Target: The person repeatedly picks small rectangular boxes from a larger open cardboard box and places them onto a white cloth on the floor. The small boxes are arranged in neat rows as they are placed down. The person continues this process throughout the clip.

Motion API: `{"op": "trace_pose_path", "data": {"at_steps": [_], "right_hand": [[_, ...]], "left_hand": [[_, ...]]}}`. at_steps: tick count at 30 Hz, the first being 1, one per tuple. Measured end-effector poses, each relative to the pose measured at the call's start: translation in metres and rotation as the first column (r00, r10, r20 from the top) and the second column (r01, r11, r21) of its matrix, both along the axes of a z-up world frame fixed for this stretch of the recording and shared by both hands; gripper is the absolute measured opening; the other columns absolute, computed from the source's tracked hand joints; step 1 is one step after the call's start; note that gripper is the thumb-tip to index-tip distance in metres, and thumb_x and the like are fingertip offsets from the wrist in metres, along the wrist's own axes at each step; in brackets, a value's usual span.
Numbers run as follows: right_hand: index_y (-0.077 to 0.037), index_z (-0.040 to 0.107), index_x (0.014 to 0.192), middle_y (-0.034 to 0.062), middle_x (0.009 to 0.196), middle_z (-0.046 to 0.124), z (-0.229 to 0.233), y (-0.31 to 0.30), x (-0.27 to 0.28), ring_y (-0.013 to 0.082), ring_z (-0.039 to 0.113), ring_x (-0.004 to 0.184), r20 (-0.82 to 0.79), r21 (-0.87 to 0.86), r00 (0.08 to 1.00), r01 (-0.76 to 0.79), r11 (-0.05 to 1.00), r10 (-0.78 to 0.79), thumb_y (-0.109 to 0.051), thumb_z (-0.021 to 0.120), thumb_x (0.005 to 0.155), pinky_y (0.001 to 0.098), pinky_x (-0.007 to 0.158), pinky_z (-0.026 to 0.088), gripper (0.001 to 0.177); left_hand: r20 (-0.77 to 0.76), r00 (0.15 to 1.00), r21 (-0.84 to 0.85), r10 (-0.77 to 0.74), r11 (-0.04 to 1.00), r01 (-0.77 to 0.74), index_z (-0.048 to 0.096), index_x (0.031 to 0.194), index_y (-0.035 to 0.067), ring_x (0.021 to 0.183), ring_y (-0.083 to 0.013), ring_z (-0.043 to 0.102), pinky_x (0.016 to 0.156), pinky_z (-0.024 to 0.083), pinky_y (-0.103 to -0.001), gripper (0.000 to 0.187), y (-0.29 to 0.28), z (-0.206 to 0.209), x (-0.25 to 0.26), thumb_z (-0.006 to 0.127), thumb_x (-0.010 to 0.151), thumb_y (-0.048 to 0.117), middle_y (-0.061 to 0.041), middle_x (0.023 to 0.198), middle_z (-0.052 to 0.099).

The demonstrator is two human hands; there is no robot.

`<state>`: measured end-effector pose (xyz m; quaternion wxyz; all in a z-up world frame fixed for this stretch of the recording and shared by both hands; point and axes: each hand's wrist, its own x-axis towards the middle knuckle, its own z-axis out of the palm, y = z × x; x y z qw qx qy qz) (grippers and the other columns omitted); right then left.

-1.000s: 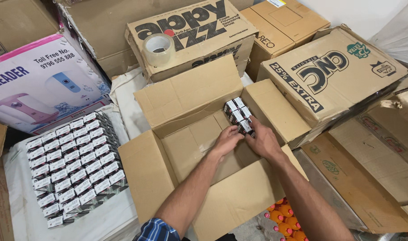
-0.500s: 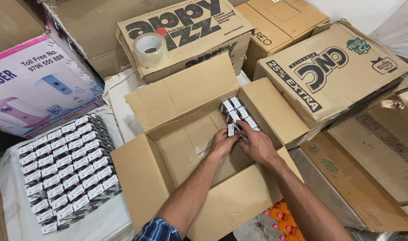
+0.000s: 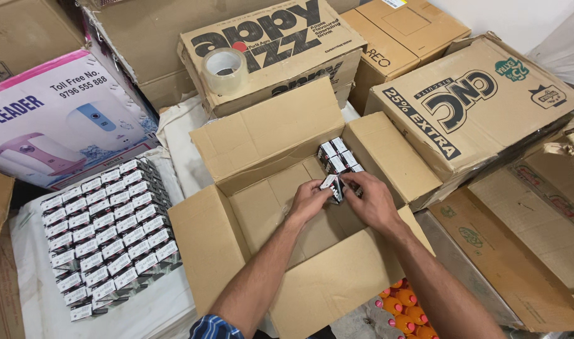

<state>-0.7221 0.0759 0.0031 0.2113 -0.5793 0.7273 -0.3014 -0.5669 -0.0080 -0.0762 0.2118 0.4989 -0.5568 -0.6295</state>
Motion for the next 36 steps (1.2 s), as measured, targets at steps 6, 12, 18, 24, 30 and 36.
{"op": "trace_pose_path", "data": {"at_steps": [6, 12, 18, 24, 30, 36], "right_hand": [[-0.012, 0.058, 0.143, 0.0182, 0.137, 0.067, 0.033, 0.001, 0.020, 0.0346, 0.062, 0.128, 0.414, 0.008, 0.907, -0.088, 0.996, 0.077, -0.005, 0.064, 0.089, 0.0458, 0.103, 0.052, 0.055], [-0.010, 0.058, 0.144, 0.0146, 0.125, 0.069, 0.022, -0.019, 0.047, 0.0209, 0.062, 0.118, 0.612, -0.024, 0.783, -0.125, 0.992, 0.113, -0.002, 0.070, 0.088, 0.0395, 0.101, 0.054, 0.057], [-0.007, 0.061, 0.140, 0.0176, 0.120, 0.069, 0.050, -0.030, 0.107, 0.0229, 0.067, 0.112, 0.654, -0.097, 0.737, -0.145, 0.985, 0.173, 0.005, 0.075, 0.082, 0.0406, 0.096, 0.057, 0.061], [-0.010, 0.070, 0.130, 0.0126, 0.121, 0.074, 0.039, -0.052, 0.174, 0.0174, 0.068, 0.110, 0.684, -0.188, 0.670, -0.221, 0.957, 0.289, 0.008, 0.075, 0.083, 0.0363, 0.097, 0.057, 0.051], [-0.008, 0.070, 0.129, 0.0122, 0.119, 0.075, 0.039, -0.066, 0.252, 0.0187, 0.069, 0.112, 0.670, -0.232, 0.637, -0.309, 0.922, 0.382, 0.005, 0.076, 0.085, 0.0354, 0.098, 0.057, 0.047], [-0.012, 0.073, 0.127, 0.0064, 0.123, 0.074, 0.038, -0.081, 0.325, 0.0179, 0.069, 0.112, 0.628, -0.247, 0.617, -0.420, 0.873, 0.474, 0.003, 0.076, 0.085, 0.0312, 0.094, 0.058, 0.044]], "left_hand": [[-0.036, 0.993, -0.117, -0.108, 0.988, 0.104, 0.075, 0.118, 0.014, 0.081, -0.0140, 0.071, 0.074, 0.053, -0.027, 0.048, 0.009, 0.075, 0.036, 0.070, 0.072, 0.027, -0.005, 0.088, 0.074], [-0.082, 0.989, -0.236, -0.126, 0.966, 0.104, 0.074, 0.121, 0.014, 0.080, -0.0098, 0.066, 0.075, 0.054, -0.027, 0.049, -0.009, 0.070, 0.081, 0.074, 0.073, 0.025, -0.005, 0.094, 0.074], [-0.317, 0.948, -0.183, 0.032, 0.978, -0.095, 0.058, 0.138, 0.010, 0.092, -0.0121, 0.064, 0.086, 0.057, -0.028, 0.067, -0.006, 0.100, 0.150, 0.082, 0.076, 0.016, -0.012, 0.110, 0.071], [-0.408, 0.899, -0.253, 0.158, 0.927, -0.278, 0.065, 0.124, 0.004, 0.098, -0.0151, 0.070, 0.089, 0.060, -0.030, 0.053, -0.010, 0.084, 0.226, 0.087, 0.076, 0.007, -0.015, 0.113, 0.072], [-0.389, 0.877, -0.326, 0.281, 0.849, -0.417, 0.068, 0.127, 0.004, 0.105, -0.0181, 0.069, 0.094, 0.058, -0.033, 0.052, 0.008, 0.094, 0.304, 0.087, 0.078, 0.008, -0.017, 0.120, 0.072], [-0.392, 0.831, -0.337, 0.395, 0.779, -0.529, 0.070, 0.124, 0.005, 0.109, -0.0225, 0.068, 0.091, 0.060, -0.037, 0.045, 0.016, 0.093, 0.377, 0.085, 0.082, 0.007, -0.018, 0.118, 0.073]]}}
